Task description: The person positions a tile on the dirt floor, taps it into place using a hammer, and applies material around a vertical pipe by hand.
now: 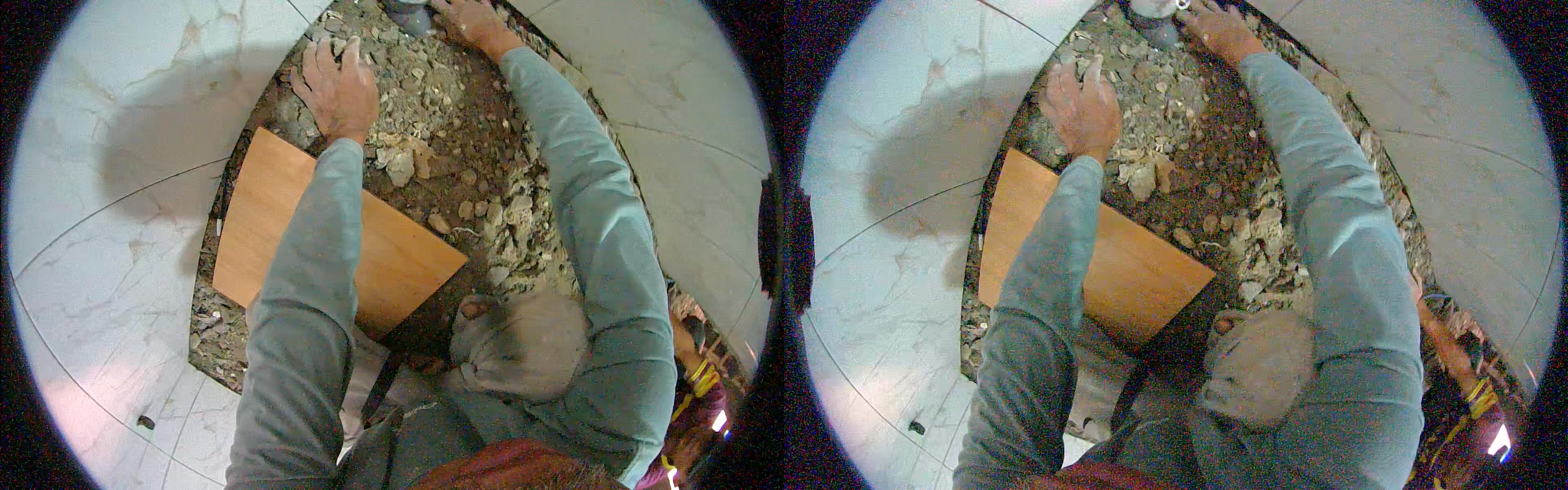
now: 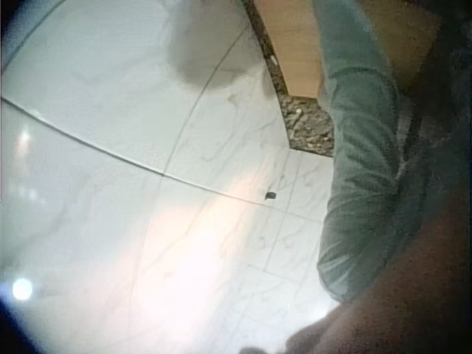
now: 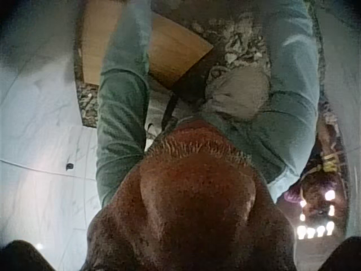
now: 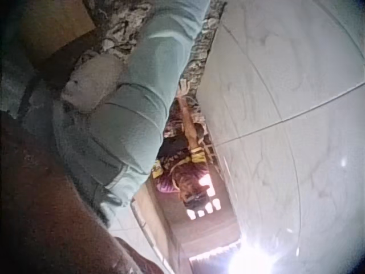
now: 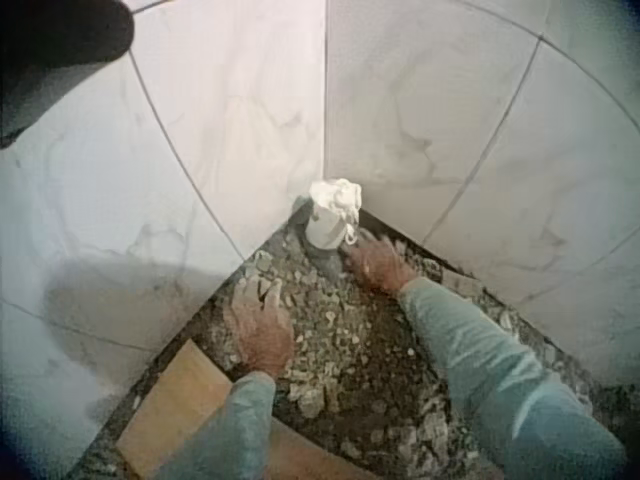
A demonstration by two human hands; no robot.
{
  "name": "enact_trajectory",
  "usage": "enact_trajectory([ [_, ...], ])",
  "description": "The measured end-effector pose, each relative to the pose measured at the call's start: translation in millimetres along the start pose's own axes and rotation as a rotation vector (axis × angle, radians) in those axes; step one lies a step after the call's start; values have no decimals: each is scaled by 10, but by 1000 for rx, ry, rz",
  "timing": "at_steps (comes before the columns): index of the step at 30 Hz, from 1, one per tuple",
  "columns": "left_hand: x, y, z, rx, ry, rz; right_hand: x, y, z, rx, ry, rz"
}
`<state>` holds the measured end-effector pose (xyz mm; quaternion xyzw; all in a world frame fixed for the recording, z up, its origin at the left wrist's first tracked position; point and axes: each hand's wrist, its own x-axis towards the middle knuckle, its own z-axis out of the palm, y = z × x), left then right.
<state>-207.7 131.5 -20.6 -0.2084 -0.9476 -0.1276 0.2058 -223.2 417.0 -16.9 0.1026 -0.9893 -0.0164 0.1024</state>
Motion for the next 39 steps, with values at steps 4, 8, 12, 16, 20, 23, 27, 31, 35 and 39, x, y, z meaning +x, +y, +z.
enact_trajectory([
  [4, -19, 4, -29, 5, -11, 17, -280, 126, 85, 27, -469, 187],
  [8, 8, 12, -35, 15, -37, 9, -411, 258, -22, -242, -246, 130],
  [12, -7, 2, -30, -1, -11, 15, -782, 540, -93, 325, -76, 10],
  [16, -21, -5, -12, -15, -4, 13, -1267, 690, -553, 183, -214, -76],
  [20, -9, 15, -6, 66, 5, 26, -1019, 615, -1144, 425, -906, -80],
  [23, 0, 21, -17, 36, -44, -2, -460, 314, -919, 450, -453, -77],
  [27, -9, 10, -23, 17, -25, 6, 67, -8, -88, 220, -426, 98],
  [31, -19, -2, -5, 13, -17, 24, -95, -75, 249, -96, -285, 88],
  [35, -9, 10, -9, 8, -22, 20, -200, -70, -72, -360, -13, 18],
  [39, -2, 32, -43, 48, 5, 19, -80, -98, -304, -417, -609, 253],
])
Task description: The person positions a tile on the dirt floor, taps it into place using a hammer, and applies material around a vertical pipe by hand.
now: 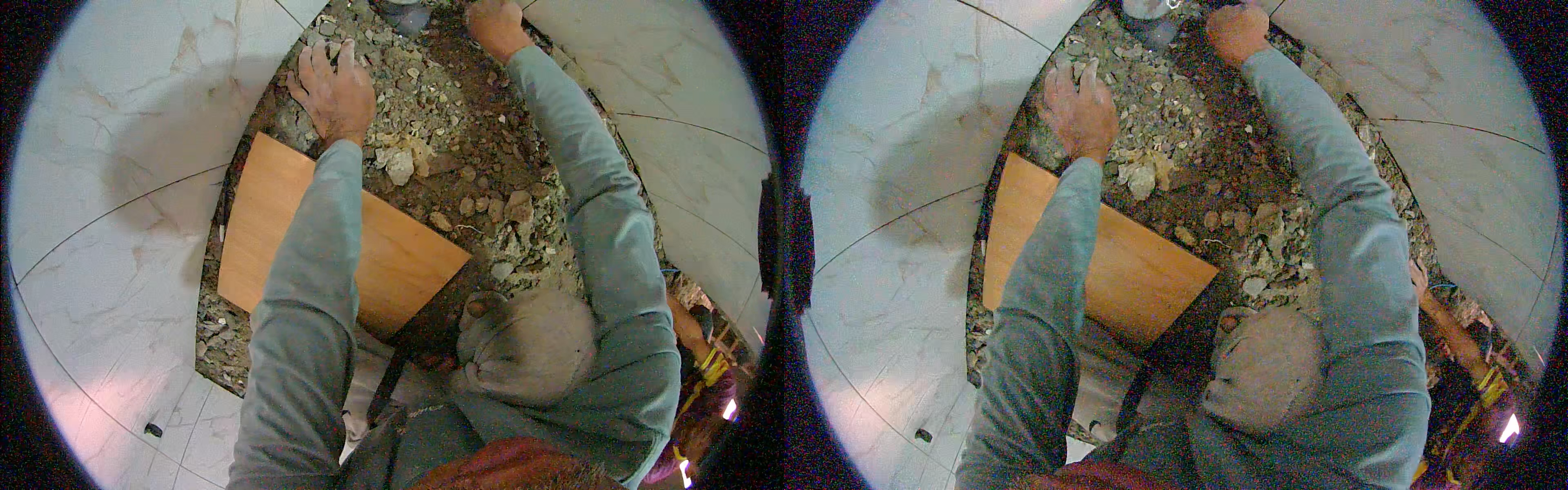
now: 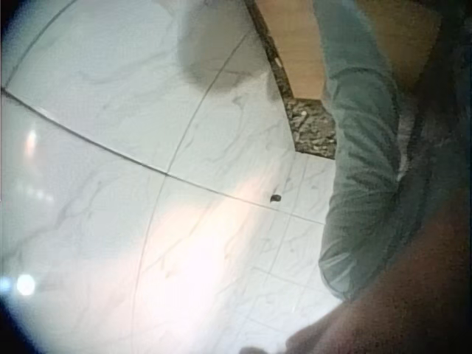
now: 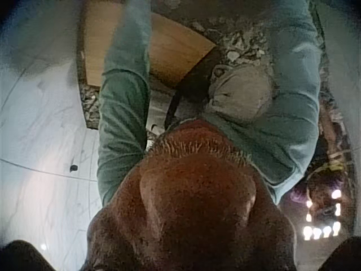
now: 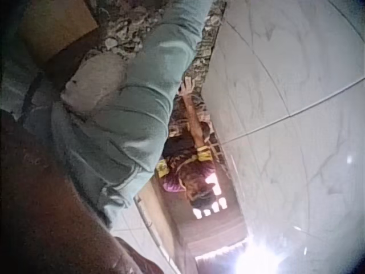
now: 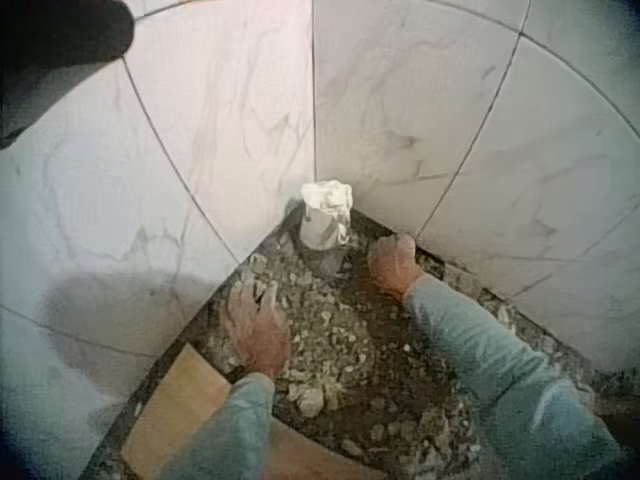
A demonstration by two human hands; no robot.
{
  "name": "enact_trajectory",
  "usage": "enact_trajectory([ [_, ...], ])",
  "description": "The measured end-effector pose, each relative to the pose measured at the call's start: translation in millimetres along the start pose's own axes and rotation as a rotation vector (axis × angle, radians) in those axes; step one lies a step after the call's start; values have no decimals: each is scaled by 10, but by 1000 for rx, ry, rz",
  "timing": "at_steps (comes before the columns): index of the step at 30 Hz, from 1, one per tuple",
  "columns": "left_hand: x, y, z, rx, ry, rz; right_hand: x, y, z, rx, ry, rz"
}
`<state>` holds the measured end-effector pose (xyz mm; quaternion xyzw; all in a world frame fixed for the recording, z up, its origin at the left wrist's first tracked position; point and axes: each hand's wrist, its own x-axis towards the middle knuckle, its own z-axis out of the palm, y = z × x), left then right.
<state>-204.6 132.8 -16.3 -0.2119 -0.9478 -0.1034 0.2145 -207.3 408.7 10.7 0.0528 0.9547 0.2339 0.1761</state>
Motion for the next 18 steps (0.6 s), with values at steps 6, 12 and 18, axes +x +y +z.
enact_trajectory([
  [6, -4, 17, -22, -28, -37, -19, 231, -105, 213, 698, 483, -279],
  [12, -35, -3, -9, -30, -23, 1, 213, -156, 543, 656, 316, -220],
  [18, -42, -18, 39, -50, -1, 2, 249, -88, 578, -59, 397, -180],
])
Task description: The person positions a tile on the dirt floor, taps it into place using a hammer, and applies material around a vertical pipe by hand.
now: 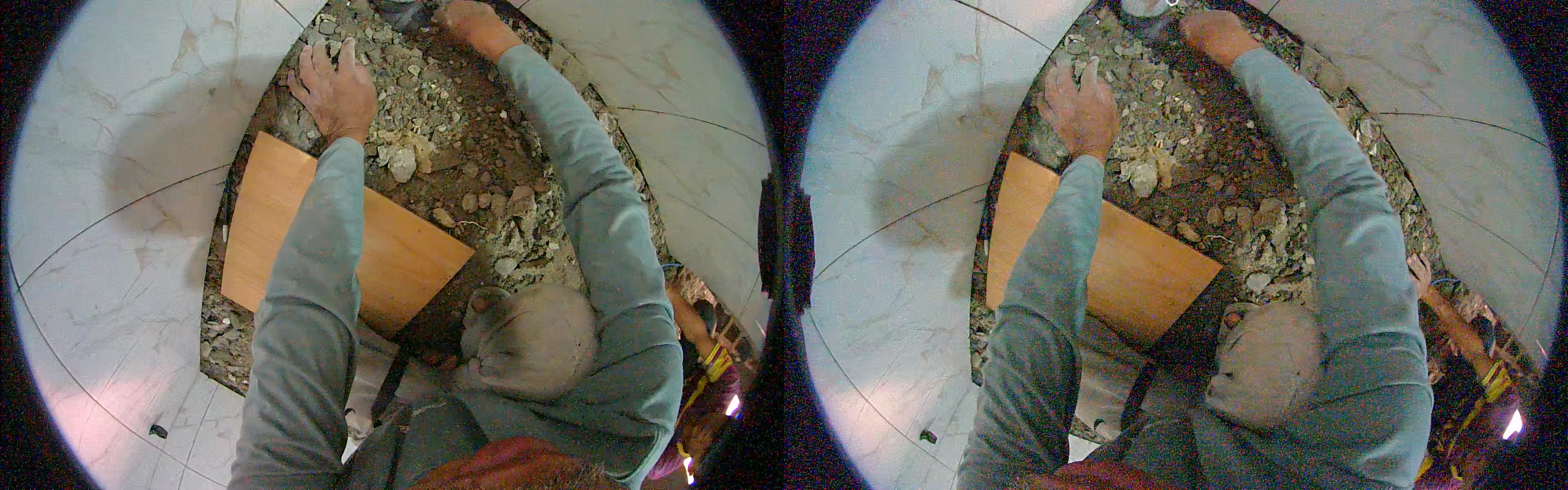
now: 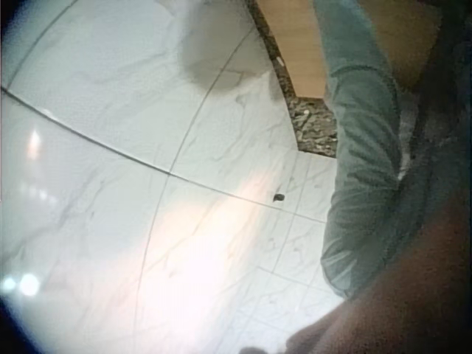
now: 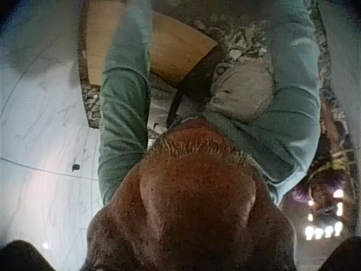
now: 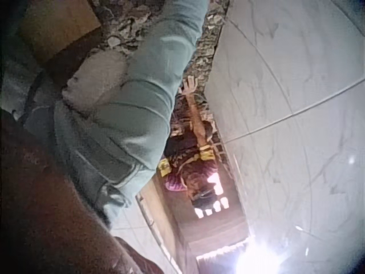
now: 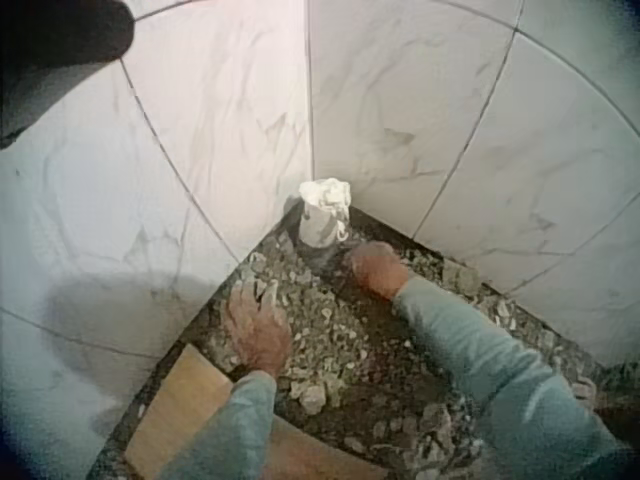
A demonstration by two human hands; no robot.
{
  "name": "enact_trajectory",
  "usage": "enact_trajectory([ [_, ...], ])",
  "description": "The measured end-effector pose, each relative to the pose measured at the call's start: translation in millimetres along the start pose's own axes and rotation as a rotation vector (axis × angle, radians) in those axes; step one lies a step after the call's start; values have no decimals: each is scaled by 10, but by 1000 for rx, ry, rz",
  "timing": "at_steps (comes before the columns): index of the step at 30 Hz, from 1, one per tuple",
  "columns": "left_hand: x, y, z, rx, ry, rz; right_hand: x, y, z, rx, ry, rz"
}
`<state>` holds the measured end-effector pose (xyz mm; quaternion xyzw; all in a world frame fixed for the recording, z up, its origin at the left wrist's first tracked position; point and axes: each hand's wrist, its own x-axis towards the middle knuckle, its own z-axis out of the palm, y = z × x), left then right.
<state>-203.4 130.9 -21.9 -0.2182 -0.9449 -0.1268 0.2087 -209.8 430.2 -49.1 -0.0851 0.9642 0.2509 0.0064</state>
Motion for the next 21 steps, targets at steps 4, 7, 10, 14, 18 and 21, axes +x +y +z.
enact_trajectory([
  [4, -6, -7, 24, 20, 31, 3, 125, 17, -171, 360, 43, 15],
  [7, 0, 9, 16, 23, 16, -4, 48, -419, -330, 561, -2, 273],
  [10, 2, 29, -13, 17, 16, -6, -108, -800, -409, 390, 133, 276],
  [14, -3, 46, -38, 60, 2, -24, -394, -614, -614, 1181, 122, -84],
  [18, -5, 41, -44, 42, 23, 9, -631, 66, -1212, 1692, -52, 210],
  [21, -5, 46, -44, 74, 18, 4, -525, 439, -1590, 1559, 259, 475],
])
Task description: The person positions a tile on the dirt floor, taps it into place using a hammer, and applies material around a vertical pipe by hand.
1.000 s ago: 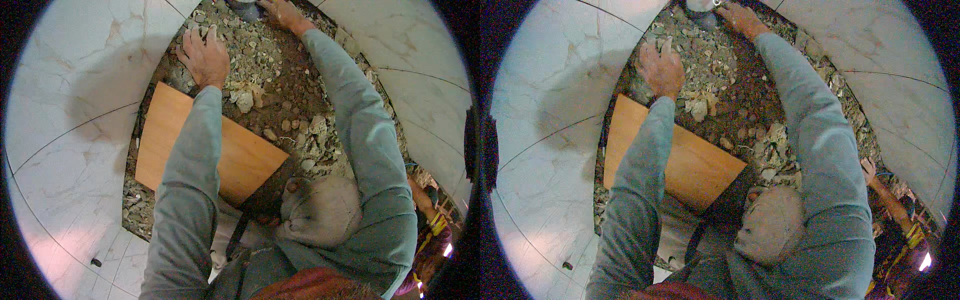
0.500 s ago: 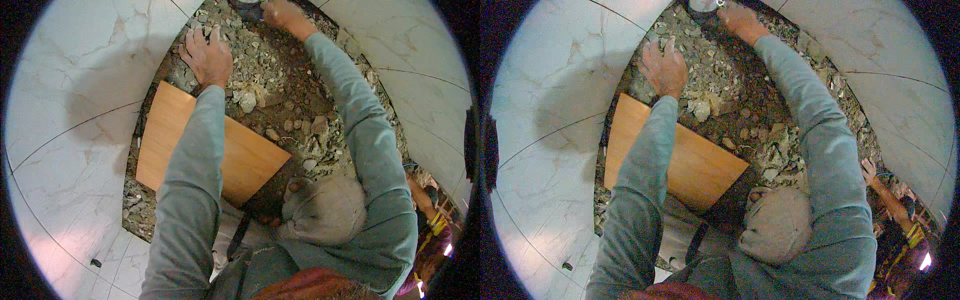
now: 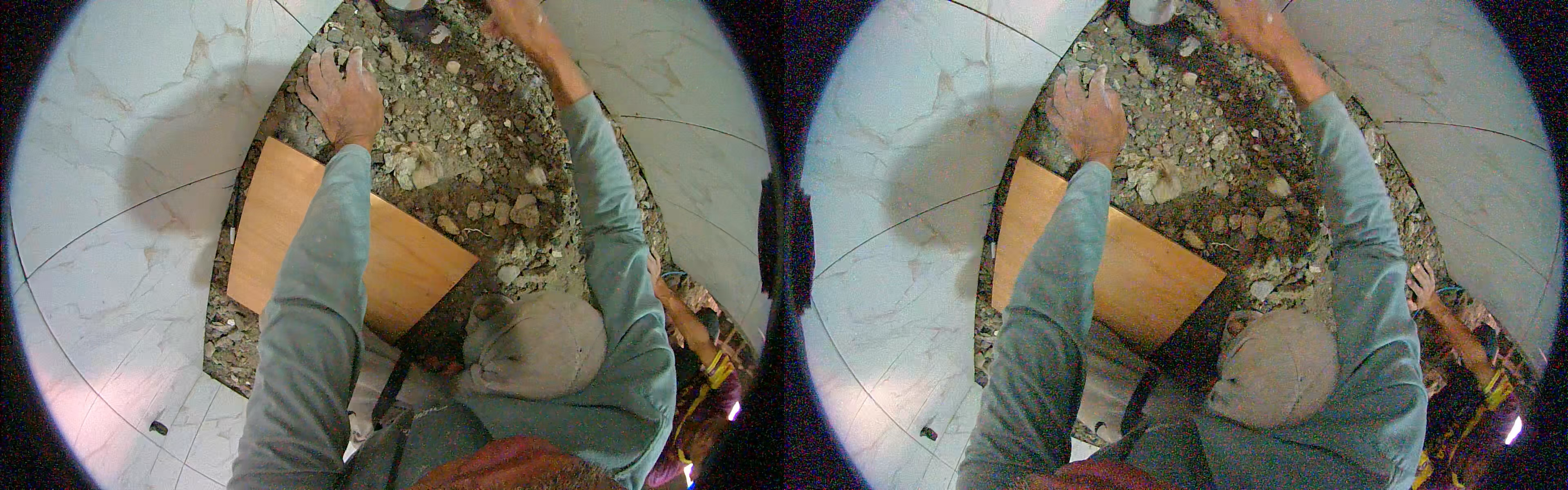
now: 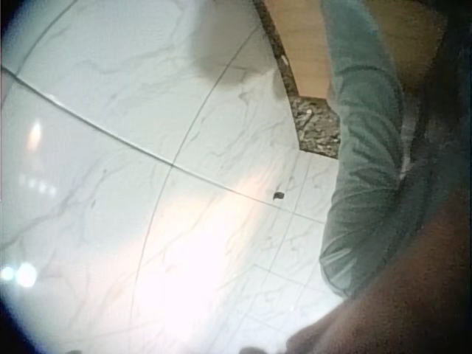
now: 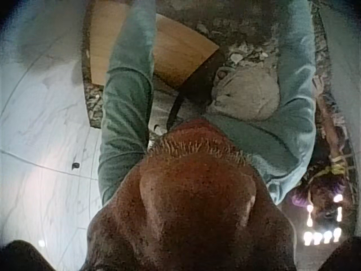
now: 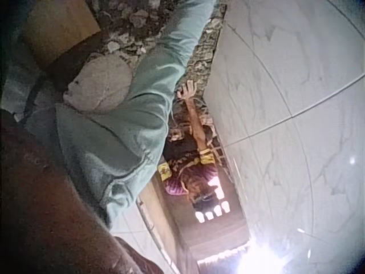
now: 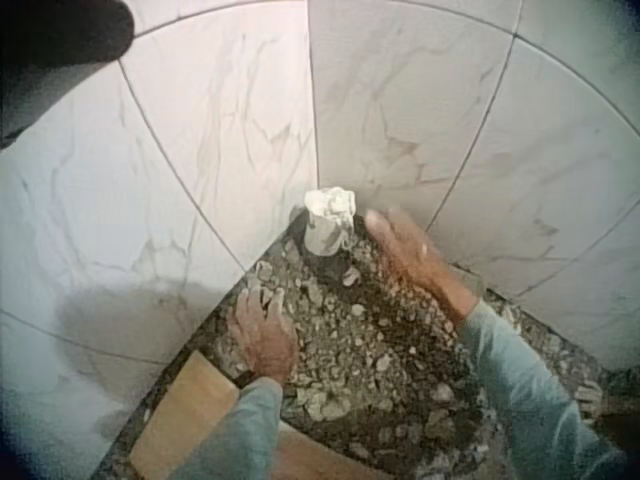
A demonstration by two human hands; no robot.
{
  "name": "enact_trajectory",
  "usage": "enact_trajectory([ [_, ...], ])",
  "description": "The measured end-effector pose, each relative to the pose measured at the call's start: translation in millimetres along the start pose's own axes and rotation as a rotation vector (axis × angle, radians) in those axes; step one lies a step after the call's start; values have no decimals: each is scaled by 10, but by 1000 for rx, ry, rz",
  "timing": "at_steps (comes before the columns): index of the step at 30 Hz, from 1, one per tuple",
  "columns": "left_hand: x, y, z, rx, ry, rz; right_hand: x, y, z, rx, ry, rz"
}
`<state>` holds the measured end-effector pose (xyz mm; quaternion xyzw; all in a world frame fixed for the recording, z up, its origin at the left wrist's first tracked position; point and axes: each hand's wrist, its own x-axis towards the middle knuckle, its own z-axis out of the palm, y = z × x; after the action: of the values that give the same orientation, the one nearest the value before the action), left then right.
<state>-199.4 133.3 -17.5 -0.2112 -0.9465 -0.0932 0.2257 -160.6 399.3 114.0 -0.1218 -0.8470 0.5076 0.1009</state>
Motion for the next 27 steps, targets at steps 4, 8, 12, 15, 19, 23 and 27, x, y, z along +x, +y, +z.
enact_trajectory([
  [4, -2, 5, -10, -33, -36, -7, 749, -37, 407, -352, 111, -328],
  [8, -5, 1, -2, -42, -60, -21, 1169, 189, 714, -628, 181, -533],
  [12, -27, -10, 12, -14, -29, -5, 1141, 217, 758, -712, 156, -453],
  [15, -24, -13, 41, -20, -32, -4, 1075, 177, 740, -742, 173, -426],
  [19, -28, -8, 71, -33, -8, -5, 1101, 194, 734, -759, 156, -361],
  [23, -44, -7, 53, -30, -17, -17, 1184, 233, 734, -795, 159, -438],
  [27, -15, -5, 36, -39, 8, 1, 1198, 223, 740, -817, 316, -550],
])
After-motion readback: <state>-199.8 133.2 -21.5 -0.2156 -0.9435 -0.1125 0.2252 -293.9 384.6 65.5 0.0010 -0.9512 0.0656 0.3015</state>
